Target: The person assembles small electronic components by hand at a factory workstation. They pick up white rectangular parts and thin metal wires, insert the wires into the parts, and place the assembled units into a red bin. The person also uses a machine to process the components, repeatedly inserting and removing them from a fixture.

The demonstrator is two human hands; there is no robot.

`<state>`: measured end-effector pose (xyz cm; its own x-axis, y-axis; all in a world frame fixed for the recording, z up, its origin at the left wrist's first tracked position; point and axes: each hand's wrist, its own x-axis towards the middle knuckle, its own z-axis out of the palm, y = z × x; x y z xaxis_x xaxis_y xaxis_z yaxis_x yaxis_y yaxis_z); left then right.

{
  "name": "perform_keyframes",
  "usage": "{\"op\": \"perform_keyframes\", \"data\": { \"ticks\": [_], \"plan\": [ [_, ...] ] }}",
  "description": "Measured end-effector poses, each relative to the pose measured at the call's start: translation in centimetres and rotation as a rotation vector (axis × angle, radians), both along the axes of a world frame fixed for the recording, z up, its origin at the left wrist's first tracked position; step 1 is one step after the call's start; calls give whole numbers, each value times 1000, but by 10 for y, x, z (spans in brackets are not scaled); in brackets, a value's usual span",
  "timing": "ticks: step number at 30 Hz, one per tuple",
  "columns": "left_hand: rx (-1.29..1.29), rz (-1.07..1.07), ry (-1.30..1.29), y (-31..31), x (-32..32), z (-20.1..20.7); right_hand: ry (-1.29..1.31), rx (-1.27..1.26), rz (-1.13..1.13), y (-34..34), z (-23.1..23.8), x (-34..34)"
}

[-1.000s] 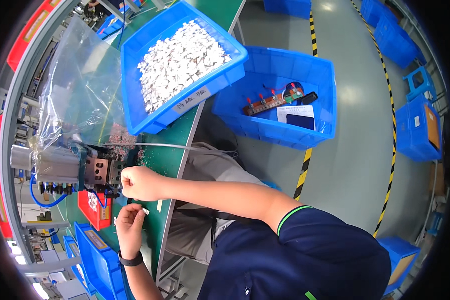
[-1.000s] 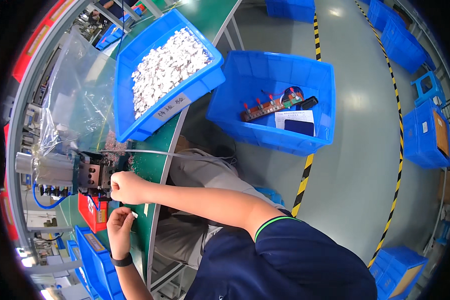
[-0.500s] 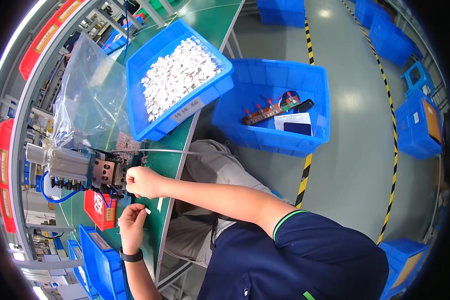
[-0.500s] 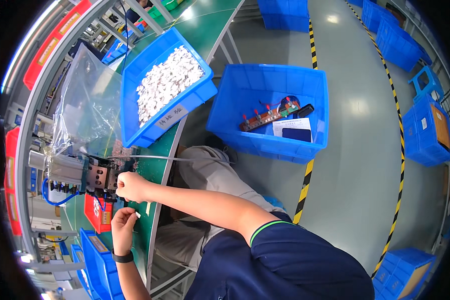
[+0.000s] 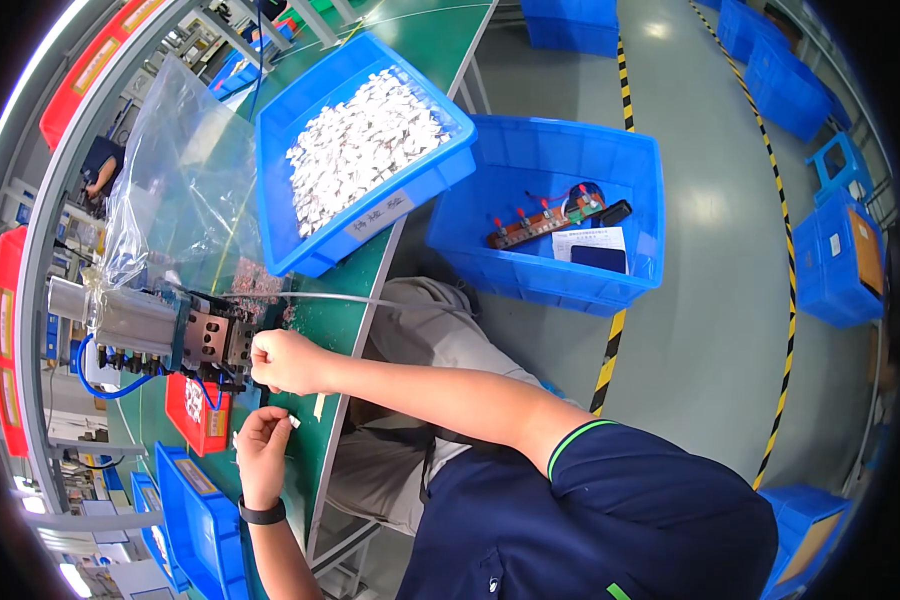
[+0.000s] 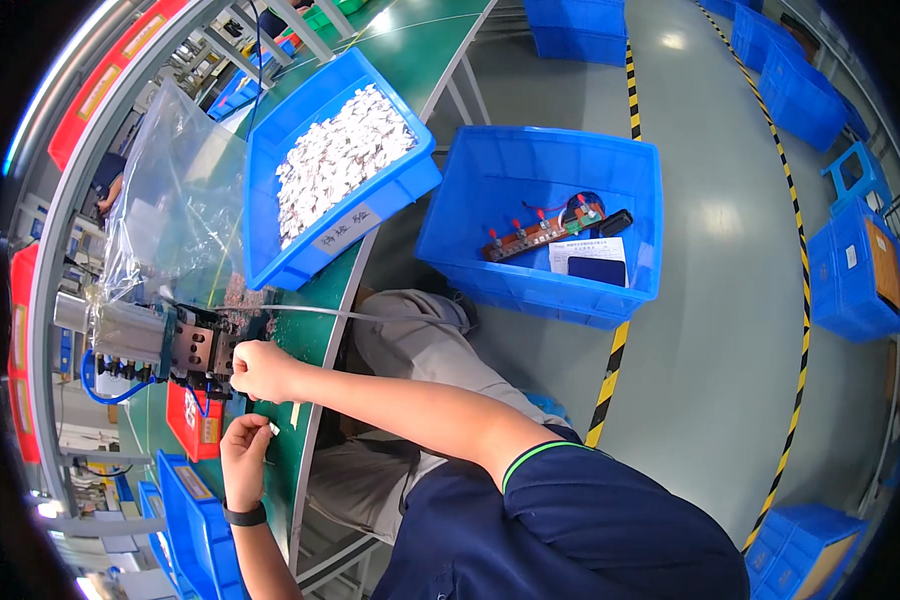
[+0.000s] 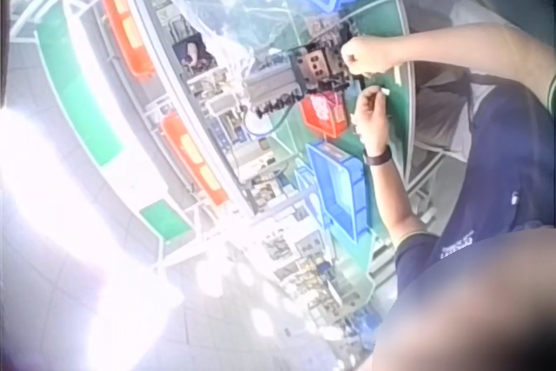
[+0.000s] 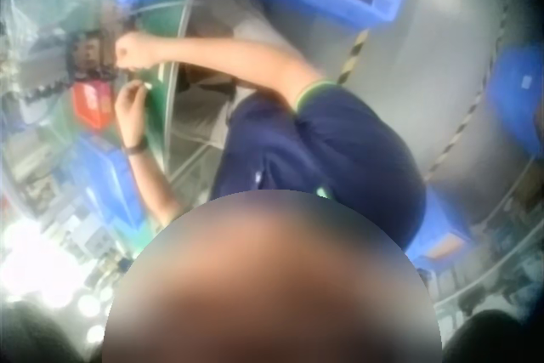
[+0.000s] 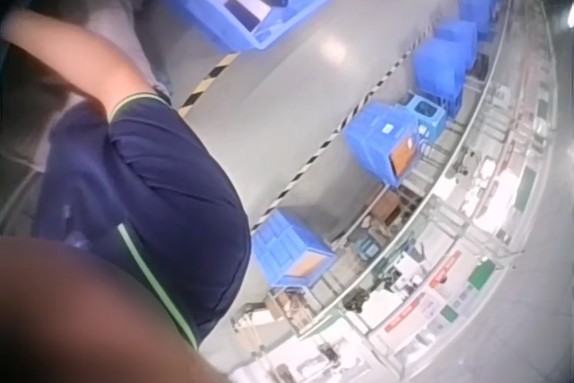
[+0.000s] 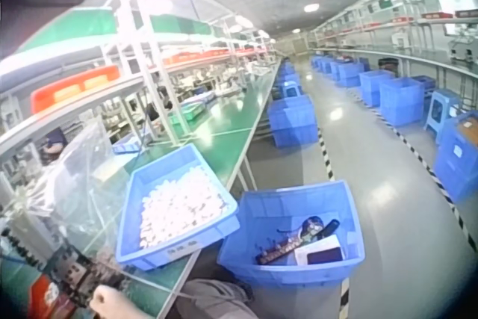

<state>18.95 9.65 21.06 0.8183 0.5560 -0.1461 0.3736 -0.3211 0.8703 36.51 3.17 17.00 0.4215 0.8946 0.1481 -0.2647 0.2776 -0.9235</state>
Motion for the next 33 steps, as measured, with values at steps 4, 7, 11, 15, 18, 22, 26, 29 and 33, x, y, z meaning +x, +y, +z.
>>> {"op": "perform_keyframes", "data": {
  "ticks": [4, 7, 11, 15, 18, 22, 26, 29, 33],
  "plan": [
    [-11, 13, -55, -3, 1, -3, -12, 15, -14, -1, -2, 0],
    [-5, 69, -84, -3, -6, -2, -6, 13, 27, -3, 1, -1],
    [-55, 154, -212, 1, -8, 0, -90, 13, 99, 1, 3, 1],
    [-163, 218, -356, 2, -7, 11, -97, -117, 243, -1, 13, 3],
    [-156, 218, -387, 6, -3, 19, -183, -180, 313, -1, 13, 4],
    [-238, 211, -399, 12, -4, 19, -202, -173, 348, -4, 19, -2],
    [-312, 180, -391, 13, -1, 18, -150, -219, 394, -11, 25, -3],
    [-424, 166, -406, 18, -1, 20, -139, -324, 417, -14, 27, 1],
    [-500, 159, -421, 23, -3, 19, -234, -175, 399, -13, 19, 0]
  ]
}}
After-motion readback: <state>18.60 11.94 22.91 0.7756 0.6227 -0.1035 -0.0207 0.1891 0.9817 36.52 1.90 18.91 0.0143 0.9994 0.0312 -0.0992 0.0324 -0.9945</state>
